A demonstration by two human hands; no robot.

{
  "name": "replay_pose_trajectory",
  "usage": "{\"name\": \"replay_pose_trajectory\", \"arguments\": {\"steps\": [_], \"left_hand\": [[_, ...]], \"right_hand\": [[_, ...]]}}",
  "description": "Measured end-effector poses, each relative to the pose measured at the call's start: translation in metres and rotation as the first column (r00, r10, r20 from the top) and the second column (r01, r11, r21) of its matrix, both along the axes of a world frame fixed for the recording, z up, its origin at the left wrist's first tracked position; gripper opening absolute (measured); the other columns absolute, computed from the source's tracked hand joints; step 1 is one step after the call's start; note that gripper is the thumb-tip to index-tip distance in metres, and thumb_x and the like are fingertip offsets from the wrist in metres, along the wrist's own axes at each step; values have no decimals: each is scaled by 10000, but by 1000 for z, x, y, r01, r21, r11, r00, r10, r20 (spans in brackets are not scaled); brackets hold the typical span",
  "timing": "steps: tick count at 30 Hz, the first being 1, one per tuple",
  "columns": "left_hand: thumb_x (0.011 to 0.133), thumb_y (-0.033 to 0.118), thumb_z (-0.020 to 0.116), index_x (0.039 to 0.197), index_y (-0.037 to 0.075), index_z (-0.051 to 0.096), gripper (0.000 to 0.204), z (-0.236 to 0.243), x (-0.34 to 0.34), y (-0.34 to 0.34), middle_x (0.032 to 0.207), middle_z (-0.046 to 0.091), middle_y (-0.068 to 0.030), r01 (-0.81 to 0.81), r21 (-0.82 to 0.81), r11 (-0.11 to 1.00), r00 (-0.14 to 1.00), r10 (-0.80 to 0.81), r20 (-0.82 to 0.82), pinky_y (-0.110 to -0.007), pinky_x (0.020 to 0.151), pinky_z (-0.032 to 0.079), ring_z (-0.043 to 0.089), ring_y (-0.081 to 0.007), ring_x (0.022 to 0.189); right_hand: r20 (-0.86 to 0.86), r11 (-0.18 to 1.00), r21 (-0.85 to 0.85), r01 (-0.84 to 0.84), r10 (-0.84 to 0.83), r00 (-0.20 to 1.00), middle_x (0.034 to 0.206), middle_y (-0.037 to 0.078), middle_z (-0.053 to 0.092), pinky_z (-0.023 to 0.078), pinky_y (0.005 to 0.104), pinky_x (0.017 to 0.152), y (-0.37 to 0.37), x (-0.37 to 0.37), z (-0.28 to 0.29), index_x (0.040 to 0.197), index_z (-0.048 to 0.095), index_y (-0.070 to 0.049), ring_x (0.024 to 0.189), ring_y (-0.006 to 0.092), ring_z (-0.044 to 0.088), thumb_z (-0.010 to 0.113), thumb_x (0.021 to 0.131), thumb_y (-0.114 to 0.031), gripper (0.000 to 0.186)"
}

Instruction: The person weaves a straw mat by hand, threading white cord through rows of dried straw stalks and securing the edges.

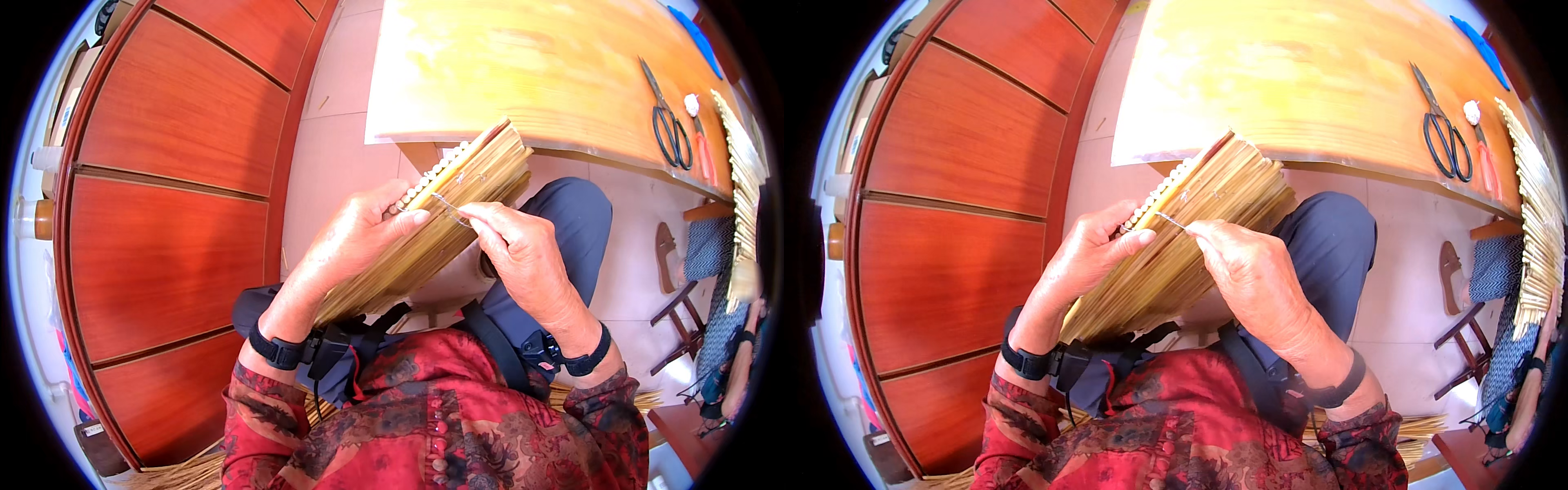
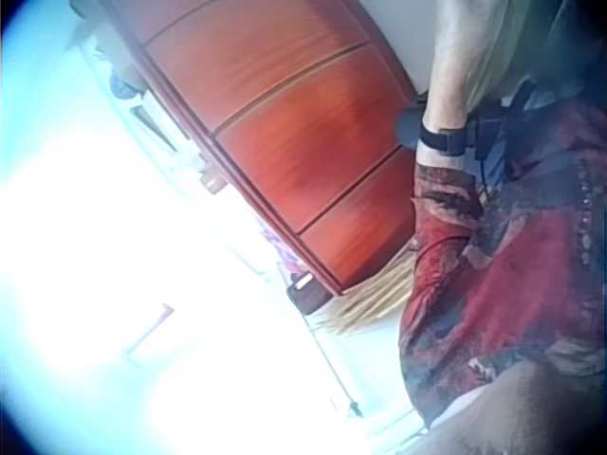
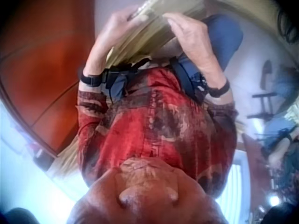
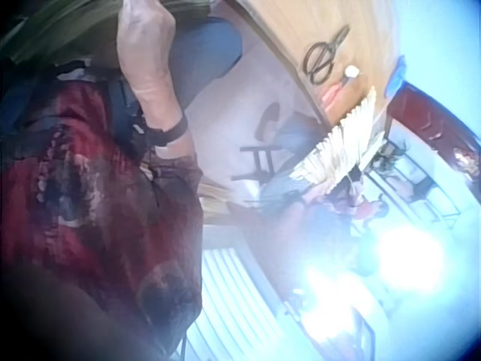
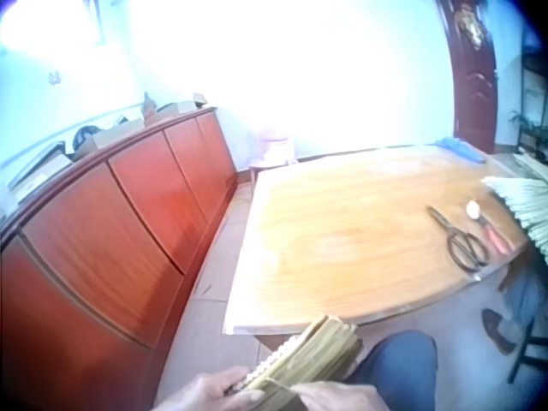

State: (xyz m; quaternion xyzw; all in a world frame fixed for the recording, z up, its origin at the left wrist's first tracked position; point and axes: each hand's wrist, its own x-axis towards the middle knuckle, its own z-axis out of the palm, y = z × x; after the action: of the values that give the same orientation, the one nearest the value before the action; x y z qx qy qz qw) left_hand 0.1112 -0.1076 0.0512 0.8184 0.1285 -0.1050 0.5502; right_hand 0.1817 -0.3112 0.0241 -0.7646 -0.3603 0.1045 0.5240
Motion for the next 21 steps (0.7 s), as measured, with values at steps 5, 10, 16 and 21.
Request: {"name": "replay_pose_trajectory", "arguments": {"steps": [5,10,16,21], "left_hand": [[916,243,637,1214,3,584,386,-1,1,0,962,648,-38,24,43,999,998,-26,53,-267,836,462,532,-74,913],[916,258,636,1213,19,590,383,0,0,-1,932,647,-33,14,53,999,999,-16,45,-269,802,466,524,-73,872],[922,243,628,1214,13,590,373,-2,-1,-2,966,658,-42,15,33,999,999,-16,46,-272,830,466,538,-75,906],[927,219,621,1219,7,587,362,2,0,-4,1016,667,-55,8,-37,999,999,-7,41,-277,865,465,552,-85,955]], "right_hand": [[-6,1000,-5,4,-4,1000,926,198,659,535,361,741,0,0,3,1049,628,22,863,342,655,583,865,-1,191],[-9,1000,-13,4,-4,1000,922,196,659,536,355,735,-3,0,1,1049,628,21,853,341,657,583,866,1,189],[-15,999,-30,11,-11,1000,929,197,659,537,349,736,-3,-1,6,1052,628,18,855,337,659,583,872,-1,187],[22,1000,-21,18,-18,1000,941,199,657,539,360,737,-2,-2,9,1053,626,17,863,346,655,576,872,3,188]]}}
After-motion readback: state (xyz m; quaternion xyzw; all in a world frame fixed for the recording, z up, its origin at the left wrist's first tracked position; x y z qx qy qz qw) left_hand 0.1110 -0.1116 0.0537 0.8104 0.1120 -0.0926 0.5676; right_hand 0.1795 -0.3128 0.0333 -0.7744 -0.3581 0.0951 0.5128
